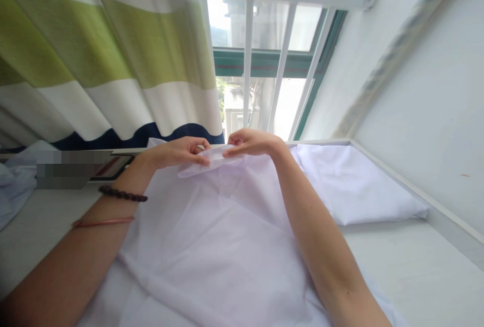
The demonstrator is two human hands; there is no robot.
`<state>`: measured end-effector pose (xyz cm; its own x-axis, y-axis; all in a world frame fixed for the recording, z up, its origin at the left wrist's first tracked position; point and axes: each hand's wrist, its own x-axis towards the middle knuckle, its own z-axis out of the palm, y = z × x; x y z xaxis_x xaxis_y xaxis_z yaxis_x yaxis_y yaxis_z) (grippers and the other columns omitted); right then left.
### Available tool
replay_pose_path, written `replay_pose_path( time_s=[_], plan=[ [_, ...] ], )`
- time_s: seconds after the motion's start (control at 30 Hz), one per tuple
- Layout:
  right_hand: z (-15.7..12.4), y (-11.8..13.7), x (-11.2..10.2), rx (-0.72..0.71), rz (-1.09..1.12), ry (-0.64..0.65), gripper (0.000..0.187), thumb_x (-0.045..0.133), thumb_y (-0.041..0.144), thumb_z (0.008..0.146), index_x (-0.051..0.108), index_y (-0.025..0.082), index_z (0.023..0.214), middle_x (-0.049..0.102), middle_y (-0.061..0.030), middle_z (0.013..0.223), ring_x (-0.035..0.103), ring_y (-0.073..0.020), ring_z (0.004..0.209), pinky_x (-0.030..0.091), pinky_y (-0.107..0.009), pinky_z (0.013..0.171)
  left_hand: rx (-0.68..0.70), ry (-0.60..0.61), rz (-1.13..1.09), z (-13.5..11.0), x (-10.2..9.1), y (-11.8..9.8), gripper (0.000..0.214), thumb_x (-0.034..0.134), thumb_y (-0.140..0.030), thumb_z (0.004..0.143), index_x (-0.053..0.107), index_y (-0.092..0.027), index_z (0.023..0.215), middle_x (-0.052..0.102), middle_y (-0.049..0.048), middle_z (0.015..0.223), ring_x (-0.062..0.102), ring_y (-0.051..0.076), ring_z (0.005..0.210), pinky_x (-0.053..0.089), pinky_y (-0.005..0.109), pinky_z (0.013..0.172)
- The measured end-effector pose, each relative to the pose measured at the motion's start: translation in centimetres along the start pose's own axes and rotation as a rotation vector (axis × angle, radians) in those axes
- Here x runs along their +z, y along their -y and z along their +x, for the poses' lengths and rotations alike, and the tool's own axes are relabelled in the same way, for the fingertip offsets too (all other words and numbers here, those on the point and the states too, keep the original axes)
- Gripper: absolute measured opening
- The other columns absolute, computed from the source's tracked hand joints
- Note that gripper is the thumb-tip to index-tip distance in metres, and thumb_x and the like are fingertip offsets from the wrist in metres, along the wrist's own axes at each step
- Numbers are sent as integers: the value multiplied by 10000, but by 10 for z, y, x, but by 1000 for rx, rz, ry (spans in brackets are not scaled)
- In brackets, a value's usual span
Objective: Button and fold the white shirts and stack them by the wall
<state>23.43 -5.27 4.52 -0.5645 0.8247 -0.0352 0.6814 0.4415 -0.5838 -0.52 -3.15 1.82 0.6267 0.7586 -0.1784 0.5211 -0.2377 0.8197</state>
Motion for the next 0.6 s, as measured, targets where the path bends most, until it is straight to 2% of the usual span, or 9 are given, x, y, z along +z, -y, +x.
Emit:
replay_pose_path(
  time_s=[0.17, 0.3, 0.4, 0.47, 0.6],
  plan=[
    [3, -11, 4, -38, 190, -97, 334, 657, 458, 731, 596, 209, 944, 582, 23, 722, 484, -112, 658, 337, -231, 609, 62, -90, -24, 2, -3, 6, 496, 696, -531, 671, 549, -244, 1047, 670, -4, 809, 611, 167, 659, 428, 234, 536],
    [7, -18, 7, -113, 168, -206, 291, 624, 467, 767, 613, 199, 879, 528, 32, 684, 452, -105, 648, 322, -232, 612, 228, -221, 144, 3, -3, 6, 333, 635, -500, 752, 607, -215, 922, 649, 5, 898, 594, 161, 792, 441, 232, 656],
    [9, -23, 8, -125, 155, -264, 320, 617, 491, 767, 646, 183, 848, 527, 17, 708, 450, -115, 681, 323, -239, 626, 233, -246, 251, 0, -2, 0, 312, 581, -510, 785, 652, -223, 884, 641, 5, 948, 573, 167, 823, 431, 240, 692],
    [9, -25, 8, -88, 153, -285, 361, 599, 523, 770, 670, 176, 834, 531, 9, 712, 442, -117, 682, 320, -241, 622, 202, -222, 307, -3, -1, -3, 321, 582, -523, 774, 669, -248, 916, 630, 3, 977, 568, 176, 835, 430, 248, 704],
    [5, -24, 7, -46, 142, -248, 406, 579, 571, 763, 698, 187, 815, 575, -3, 767, 476, -136, 740, 337, -256, 667, 230, -206, 483, -4, -1, -6, 364, 714, -519, 647, 673, -274, 912, 536, 19, 1061, 542, 214, 955, 432, 275, 806]
  ],
)
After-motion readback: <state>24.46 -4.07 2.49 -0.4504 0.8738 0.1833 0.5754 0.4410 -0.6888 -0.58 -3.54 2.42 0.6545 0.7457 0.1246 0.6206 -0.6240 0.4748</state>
